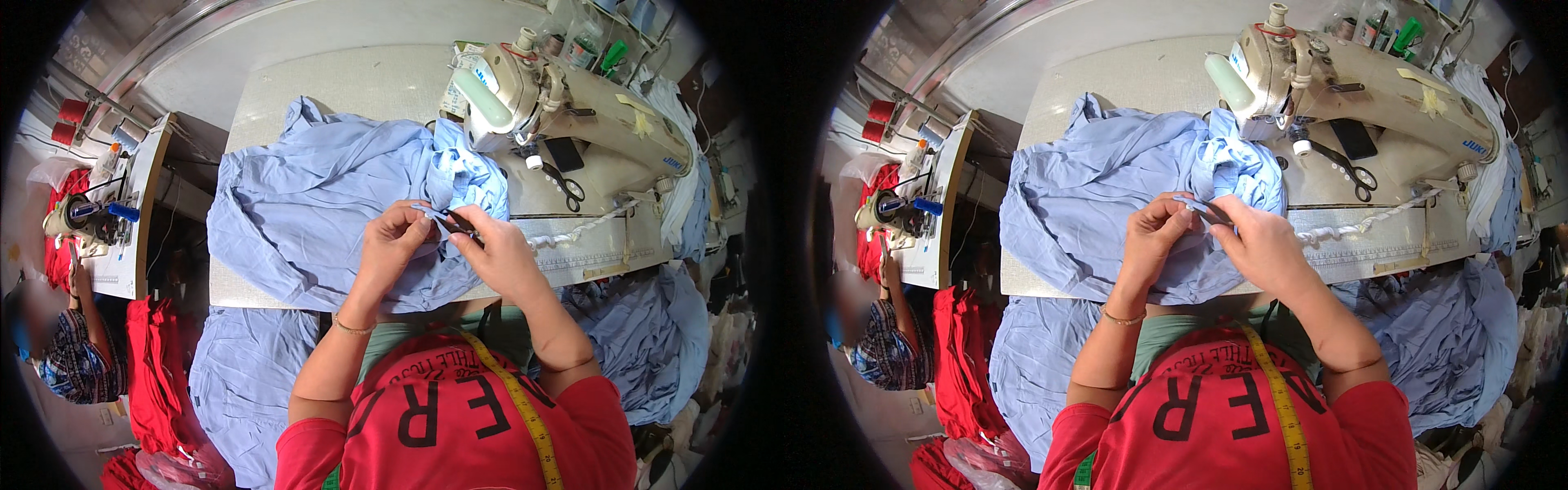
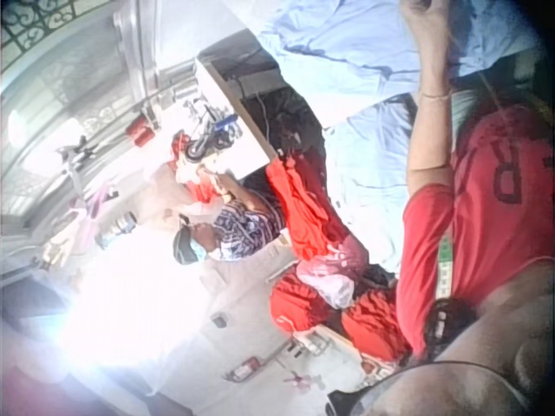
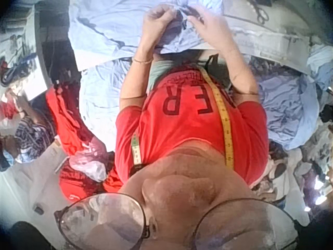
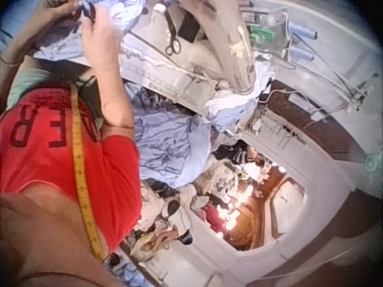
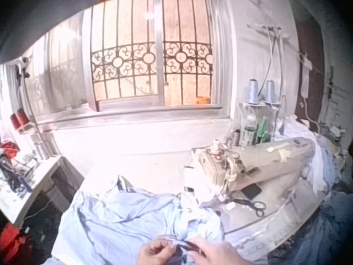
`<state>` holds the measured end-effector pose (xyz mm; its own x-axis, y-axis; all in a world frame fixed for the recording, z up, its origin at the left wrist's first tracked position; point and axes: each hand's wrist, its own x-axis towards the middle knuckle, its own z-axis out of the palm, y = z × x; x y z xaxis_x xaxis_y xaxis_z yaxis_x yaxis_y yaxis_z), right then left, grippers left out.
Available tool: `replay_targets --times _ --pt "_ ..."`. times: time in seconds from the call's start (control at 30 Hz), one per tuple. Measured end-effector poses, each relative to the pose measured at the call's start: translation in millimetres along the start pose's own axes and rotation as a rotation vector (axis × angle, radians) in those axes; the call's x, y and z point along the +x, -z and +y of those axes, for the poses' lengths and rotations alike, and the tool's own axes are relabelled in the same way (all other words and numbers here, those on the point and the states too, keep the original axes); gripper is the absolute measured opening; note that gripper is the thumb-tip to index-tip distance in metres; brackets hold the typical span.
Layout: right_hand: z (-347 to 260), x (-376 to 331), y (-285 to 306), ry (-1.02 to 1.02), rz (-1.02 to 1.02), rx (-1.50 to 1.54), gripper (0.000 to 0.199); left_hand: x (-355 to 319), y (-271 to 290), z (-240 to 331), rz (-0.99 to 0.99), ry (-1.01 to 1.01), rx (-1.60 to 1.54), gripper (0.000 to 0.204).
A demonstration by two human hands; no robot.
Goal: The person uses a thread cutter to trim loose threads from the seams of a blue garment while seated at a sewing machine. They handle the garment by hand, turning and pulling the fabric to reach different areas.
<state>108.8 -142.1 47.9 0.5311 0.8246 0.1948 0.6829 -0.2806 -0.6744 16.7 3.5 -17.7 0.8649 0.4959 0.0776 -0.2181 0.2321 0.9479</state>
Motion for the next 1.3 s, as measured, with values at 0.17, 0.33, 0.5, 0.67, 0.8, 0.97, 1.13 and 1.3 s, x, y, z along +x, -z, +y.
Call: replay_targets --times 0.17,0.33,0.5,0.67,0.8,0.97,1.13,1.3 --pt "5 0 -12 0.131 0.072 -0.208 0.022 1 1 -2 -0.017 -0.071 0.08 0.013" --pt "5 0 -10 0.181 0.086 -0.292 0.022 0 -3 0 -0.006 -0.035 0.044 0.012" --pt "2 1 -8 0.209 0.095 -0.357 0.021 0 -4 0 0.008 -0.065 0.093 0.012" --pt "2 1 -9 0.236 0.094 -0.446 0.023 -1 -6 0 0.025 -0.135 0.206 0.011" --pt "6 2 -12 0.236 0.098 -0.424 0.021 -1 -5 1 0.053 -0.108 0.235 0.01" --pt "21 6 -19 0.223 0.088 -0.211 0.019 2 -2 2 0.026 -0.128 0.309 0.01" --pt "26 13 -18 0.186 0.009 -0.033 0.018 2 -2 3 0.026 -0.129 0.338 0.011" --pt "24 14 -22 0.345 0.046 -0.48 0.019 2 -1 3 0.045 -0.113 0.416 0.013"
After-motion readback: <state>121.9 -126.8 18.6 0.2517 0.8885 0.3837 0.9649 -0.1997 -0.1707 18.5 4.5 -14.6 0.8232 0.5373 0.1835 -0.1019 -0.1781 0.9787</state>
